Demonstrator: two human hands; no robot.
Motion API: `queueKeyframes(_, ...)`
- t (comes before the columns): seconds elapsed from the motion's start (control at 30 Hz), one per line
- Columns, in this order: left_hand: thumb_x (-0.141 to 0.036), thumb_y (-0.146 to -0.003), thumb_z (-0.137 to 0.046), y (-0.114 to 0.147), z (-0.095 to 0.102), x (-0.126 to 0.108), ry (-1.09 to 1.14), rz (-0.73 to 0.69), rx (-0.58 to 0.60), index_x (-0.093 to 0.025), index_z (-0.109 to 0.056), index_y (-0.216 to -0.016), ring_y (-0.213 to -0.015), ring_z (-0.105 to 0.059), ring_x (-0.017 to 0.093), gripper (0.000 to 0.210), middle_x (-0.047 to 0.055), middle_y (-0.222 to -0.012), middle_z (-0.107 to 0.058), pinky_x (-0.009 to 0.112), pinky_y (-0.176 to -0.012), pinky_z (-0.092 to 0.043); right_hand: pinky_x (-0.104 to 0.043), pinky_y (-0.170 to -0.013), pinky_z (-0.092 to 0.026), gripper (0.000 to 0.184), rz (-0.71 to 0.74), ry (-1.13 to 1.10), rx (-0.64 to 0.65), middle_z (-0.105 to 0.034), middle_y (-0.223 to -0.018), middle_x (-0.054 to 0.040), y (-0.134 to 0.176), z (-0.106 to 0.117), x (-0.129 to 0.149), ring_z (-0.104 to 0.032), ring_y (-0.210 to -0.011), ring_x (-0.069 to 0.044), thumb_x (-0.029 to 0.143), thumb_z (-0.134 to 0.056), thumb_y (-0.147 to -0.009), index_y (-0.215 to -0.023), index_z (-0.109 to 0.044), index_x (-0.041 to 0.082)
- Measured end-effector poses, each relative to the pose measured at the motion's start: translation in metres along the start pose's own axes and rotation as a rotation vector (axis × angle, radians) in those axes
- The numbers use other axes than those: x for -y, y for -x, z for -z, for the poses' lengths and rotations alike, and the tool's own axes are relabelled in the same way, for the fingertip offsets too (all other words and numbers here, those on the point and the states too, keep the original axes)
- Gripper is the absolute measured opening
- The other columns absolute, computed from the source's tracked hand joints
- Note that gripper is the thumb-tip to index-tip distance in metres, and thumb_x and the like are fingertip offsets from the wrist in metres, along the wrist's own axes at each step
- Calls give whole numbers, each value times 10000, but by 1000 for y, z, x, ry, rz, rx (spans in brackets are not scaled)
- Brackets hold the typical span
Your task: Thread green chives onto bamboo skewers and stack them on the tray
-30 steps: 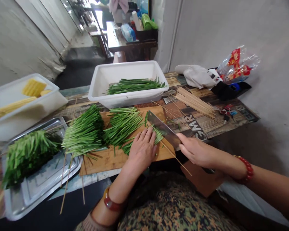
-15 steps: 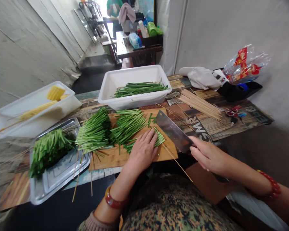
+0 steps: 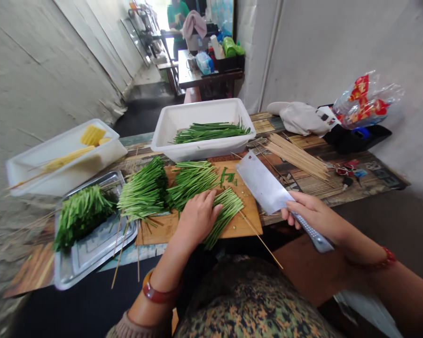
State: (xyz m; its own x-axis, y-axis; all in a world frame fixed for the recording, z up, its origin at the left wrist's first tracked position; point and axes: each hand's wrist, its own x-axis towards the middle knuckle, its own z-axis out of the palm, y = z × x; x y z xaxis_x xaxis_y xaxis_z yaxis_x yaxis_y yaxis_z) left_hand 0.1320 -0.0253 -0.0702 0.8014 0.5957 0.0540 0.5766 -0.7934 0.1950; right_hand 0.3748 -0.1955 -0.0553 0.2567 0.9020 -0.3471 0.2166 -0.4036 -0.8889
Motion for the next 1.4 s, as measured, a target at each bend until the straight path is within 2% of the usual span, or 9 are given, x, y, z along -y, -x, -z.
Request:
queueKeyframes(0.27, -322, -863, -629, -10, 5, 5, -50, 60, 104, -148, -640, -1114, -985, -620, 265, 306, 125, -1060, -638, 380, -873, -485, -234, -467, -435, 243, -47, -127, -17, -644, -762, -36, -41, 28, -52, -576, -567, -130, 393, -549, -840, -887, -601, 160)
queueKeyframes(0.4, -313, -807, -686, -15, 3, 10, 77, 79, 116, -162, -659, -1047, -907, -620, 232, 284, 83, -964, -637, 341, -824, -482, -334, -650, -545, 456, 175, 207, -140, -697, -1026, -102, -53, 40, -70, -676, -832, -233, 387, -574, -848, -1248, -575, 169)
queueKeyframes(0.5, -283, -791, -685, -17, 3, 12, 163, 90, 106, -168, -667, -954, -829, -604, 196, 201, 52, -888, -621, 310, -769, -475, -435, -901, -508, 449, 408, 529, -254, -668, -1152, -137, -58, 44, -80, -640, -1050, -289, 305, -553, -855, -1281, -575, 163)
queueKeyframes(0.63, -231, -776, -654, -19, 0, 14, 251, 94, 71, -164, -631, -864, -787, -571, 174, 113, 33, -847, -595, 298, -732, -459, -491, -953, -473, 428, 549, 772, -316, -637, -1182, -181, -59, 41, -85, -604, -1097, -316, 228, -504, -890, -1302, -551, 120)
queueKeyframes(0.8, -186, -728, -631, -16, -3, 15, 427, 120, 15, -179, -570, -815, -744, -545, 155, 106, -5, -793, -591, 290, -722, -447, -530, -959, -463, 342, 593, 771, -442, -619, -1218, -190, -35, 16, -62, -567, -1138, -332, 248, -501, -930, -1239, -596, 137)
queueKeyframes(0.93, -202, -719, -653, -7, 0, 14, 748, 166, -12, -172, -543, -836, -757, -583, 154, 163, -6, -789, -615, 290, -734, -467, -384, -857, -534, 231, 625, 513, -160, -686, -1057, -105, -13, -26, -37, -654, -969, -231, 279, -502, -953, -1114, -645, 193)
queueKeyframes(1.1, -265, -716, -743, 17, 9, 8, 1164, 213, -120, -151, -584, -1056, -1002, -634, 215, 392, 87, -1053, -688, 338, -903, -479, -342, -799, -515, 260, 598, 320, -49, -696, -978, -81, -20, -71, 2, -650, -871, -204, 265, -571, -907, -1139, -639, 169)
queueKeyframes(1.27, -364, -734, -768, 50, 24, 8, 1314, 269, -117, -131, -675, -1075, -997, -635, 246, 423, 105, -1081, -706, 359, -910, -481, -250, -564, -407, 246, 635, 287, 38, -586, -649, -5, -46, -91, 48, -541, -623, -150, 271, -558, -890, -666, -579, 173)
queueKeyframes(1.4, -408, -775, -737, 75, 34, 17, 1425, 249, -150, -131, -716, -1044, -930, -641, 229, 387, 83, -996, -719, 334, -871, -476, -239, -507, -335, 303, 660, 352, 209, -491, -567, 24, -61, -100, 83, -468, -552, -129, 318, -528, -889, -614, -519, 190)
